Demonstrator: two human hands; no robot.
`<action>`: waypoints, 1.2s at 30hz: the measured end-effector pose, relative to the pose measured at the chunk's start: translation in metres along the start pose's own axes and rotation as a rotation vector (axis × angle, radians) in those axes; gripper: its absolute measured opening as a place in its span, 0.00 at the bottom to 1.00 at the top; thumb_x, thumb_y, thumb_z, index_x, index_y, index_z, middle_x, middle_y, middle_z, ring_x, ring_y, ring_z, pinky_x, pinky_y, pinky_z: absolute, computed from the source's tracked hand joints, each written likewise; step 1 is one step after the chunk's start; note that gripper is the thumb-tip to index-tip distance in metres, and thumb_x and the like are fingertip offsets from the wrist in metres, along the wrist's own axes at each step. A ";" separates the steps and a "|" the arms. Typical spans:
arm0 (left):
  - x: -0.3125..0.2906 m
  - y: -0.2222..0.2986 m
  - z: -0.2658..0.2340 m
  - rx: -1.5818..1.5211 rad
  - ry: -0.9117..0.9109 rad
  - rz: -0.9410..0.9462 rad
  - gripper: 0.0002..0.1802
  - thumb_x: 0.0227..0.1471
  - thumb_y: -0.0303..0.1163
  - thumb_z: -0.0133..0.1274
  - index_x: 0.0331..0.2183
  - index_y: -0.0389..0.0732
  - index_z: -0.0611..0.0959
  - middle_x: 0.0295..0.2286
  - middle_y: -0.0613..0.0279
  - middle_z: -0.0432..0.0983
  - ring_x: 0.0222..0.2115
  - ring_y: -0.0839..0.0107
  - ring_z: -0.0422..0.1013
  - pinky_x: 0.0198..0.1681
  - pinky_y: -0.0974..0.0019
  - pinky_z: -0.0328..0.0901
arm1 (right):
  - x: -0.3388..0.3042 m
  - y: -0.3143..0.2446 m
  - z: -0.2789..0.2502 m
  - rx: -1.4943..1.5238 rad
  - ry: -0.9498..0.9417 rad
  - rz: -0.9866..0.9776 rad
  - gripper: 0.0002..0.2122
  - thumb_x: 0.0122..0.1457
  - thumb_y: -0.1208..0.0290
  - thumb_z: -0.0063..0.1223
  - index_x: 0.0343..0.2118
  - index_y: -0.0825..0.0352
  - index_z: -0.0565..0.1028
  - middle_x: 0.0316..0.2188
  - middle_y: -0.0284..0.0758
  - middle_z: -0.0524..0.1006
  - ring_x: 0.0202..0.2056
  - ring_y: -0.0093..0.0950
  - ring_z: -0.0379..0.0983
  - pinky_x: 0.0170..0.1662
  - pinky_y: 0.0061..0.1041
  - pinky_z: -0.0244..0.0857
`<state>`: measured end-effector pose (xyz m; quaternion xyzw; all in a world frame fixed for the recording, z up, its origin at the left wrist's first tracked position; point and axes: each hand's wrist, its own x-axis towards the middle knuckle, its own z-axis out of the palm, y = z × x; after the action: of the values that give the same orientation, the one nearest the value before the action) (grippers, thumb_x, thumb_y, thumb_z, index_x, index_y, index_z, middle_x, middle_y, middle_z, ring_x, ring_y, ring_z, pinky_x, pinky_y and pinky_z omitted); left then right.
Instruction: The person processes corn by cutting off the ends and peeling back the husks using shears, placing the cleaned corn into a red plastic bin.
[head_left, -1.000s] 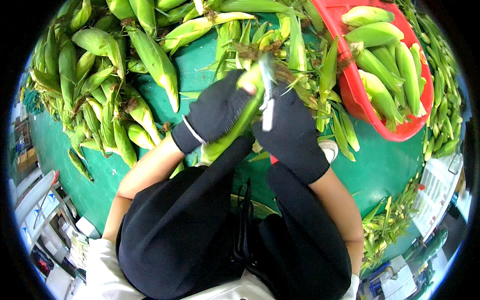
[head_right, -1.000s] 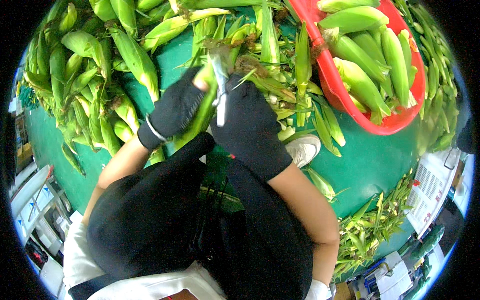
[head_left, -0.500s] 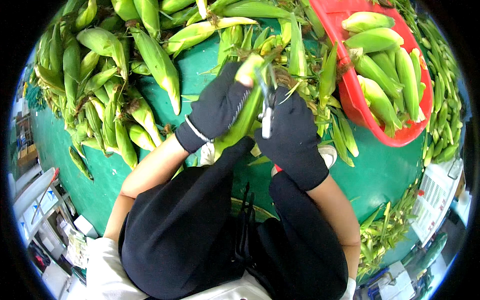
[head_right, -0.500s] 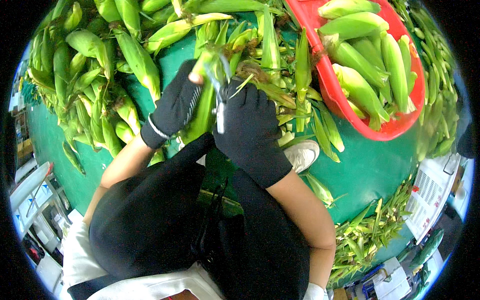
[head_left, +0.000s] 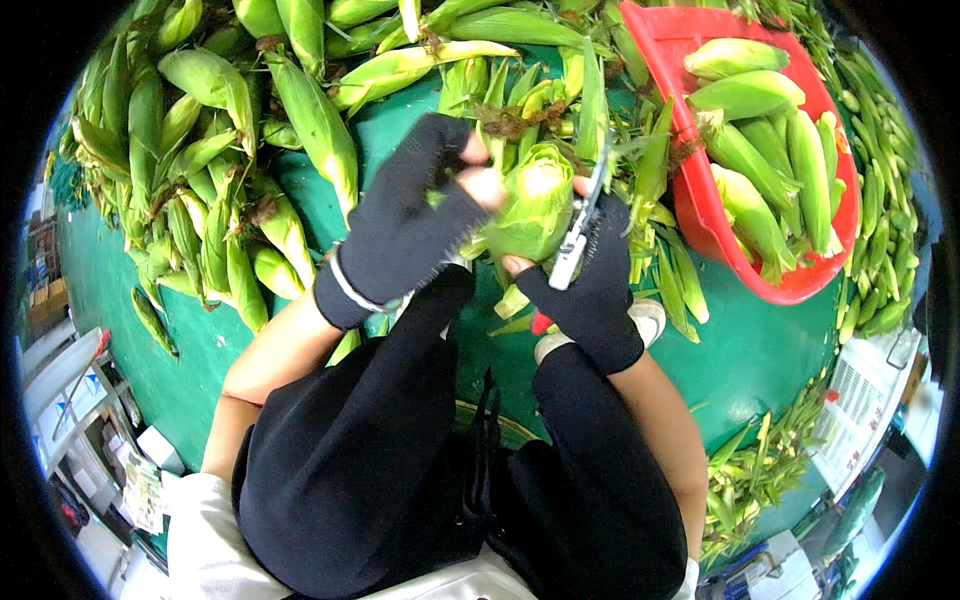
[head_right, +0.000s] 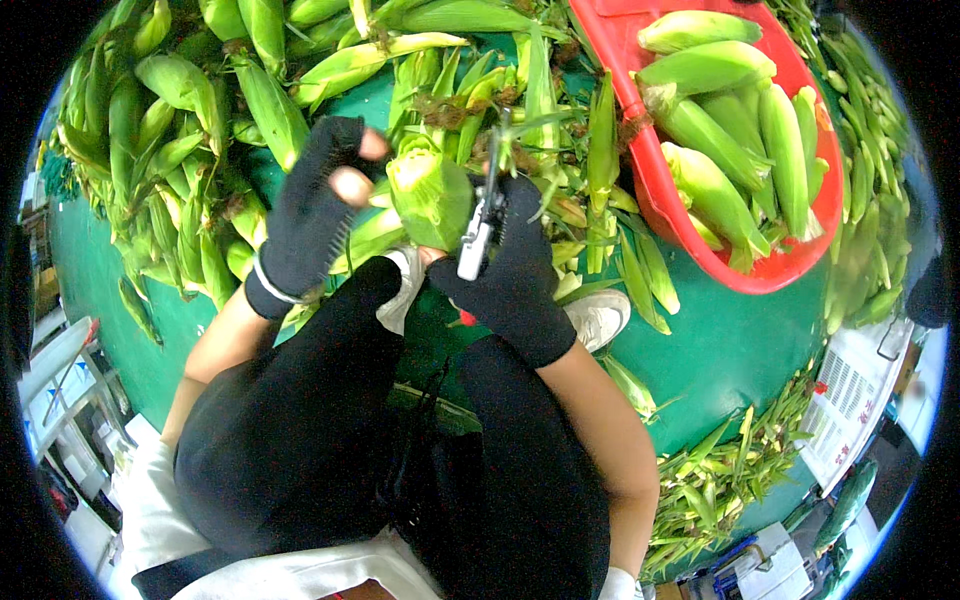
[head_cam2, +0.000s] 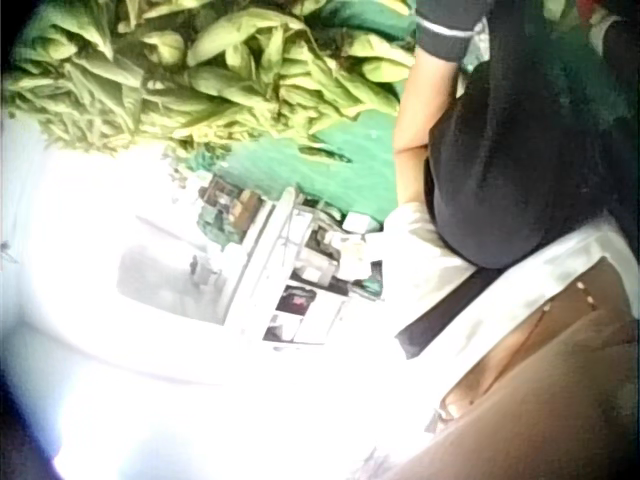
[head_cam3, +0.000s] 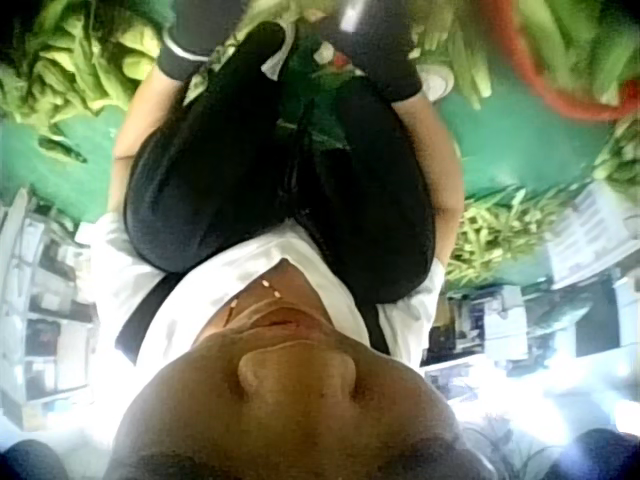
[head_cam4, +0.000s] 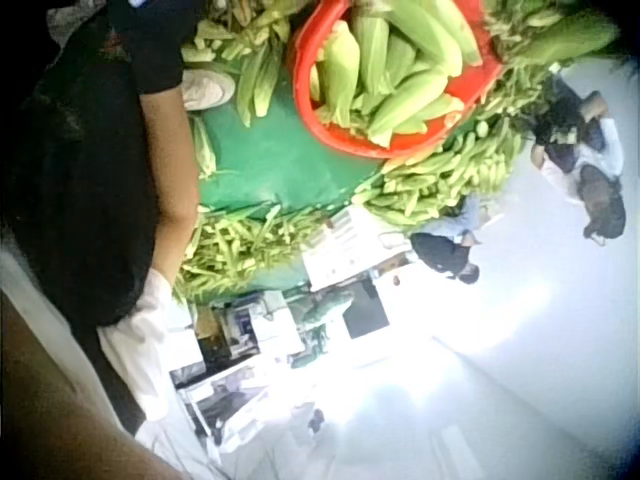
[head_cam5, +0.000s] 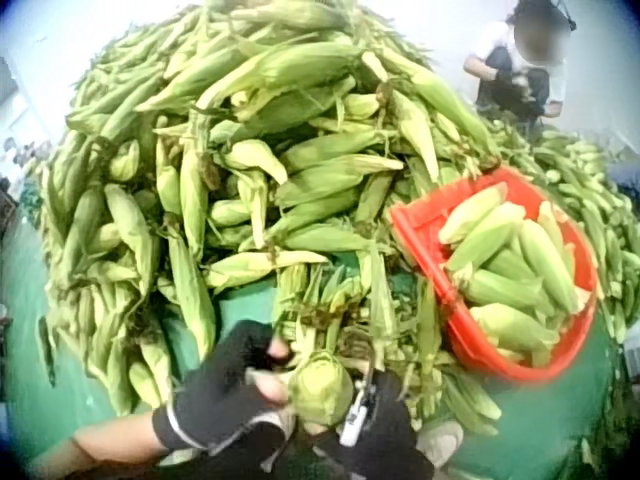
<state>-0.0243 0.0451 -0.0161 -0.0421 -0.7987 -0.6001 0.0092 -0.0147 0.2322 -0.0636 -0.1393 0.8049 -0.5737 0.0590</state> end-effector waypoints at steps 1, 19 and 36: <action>0.004 0.008 -0.012 -0.109 -0.049 -0.124 0.16 0.50 0.39 0.49 0.25 0.34 0.74 0.19 0.64 0.70 0.23 0.78 0.67 0.26 0.75 0.61 | -0.002 -0.002 -0.001 -0.055 0.053 -0.017 0.37 0.35 0.69 0.67 0.48 0.71 0.57 0.39 0.38 0.65 0.40 0.30 0.65 0.44 0.28 0.60; -0.003 0.033 0.009 0.118 -0.249 0.088 0.15 0.50 0.34 0.46 0.18 0.35 0.76 0.15 0.60 0.71 0.15 0.70 0.67 0.21 0.69 0.60 | -0.003 0.018 0.009 0.296 -0.016 0.213 0.42 0.30 0.59 0.69 0.48 0.70 0.56 0.40 0.39 0.65 0.43 0.33 0.64 0.48 0.30 0.58; 0.050 -0.259 -0.186 0.669 0.614 -0.472 0.38 0.39 0.54 0.54 0.40 0.28 0.68 0.36 0.36 0.70 0.38 0.46 0.67 0.41 0.56 0.61 | -0.010 -0.022 -0.092 1.094 0.232 0.315 0.31 0.46 0.64 0.55 0.51 0.73 0.57 0.44 0.44 0.65 0.44 0.35 0.64 0.49 0.36 0.59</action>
<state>-0.1015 -0.2025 -0.2088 0.3228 -0.8954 -0.2819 0.1206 -0.0252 0.3117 -0.0127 0.0968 0.4037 -0.9020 0.1184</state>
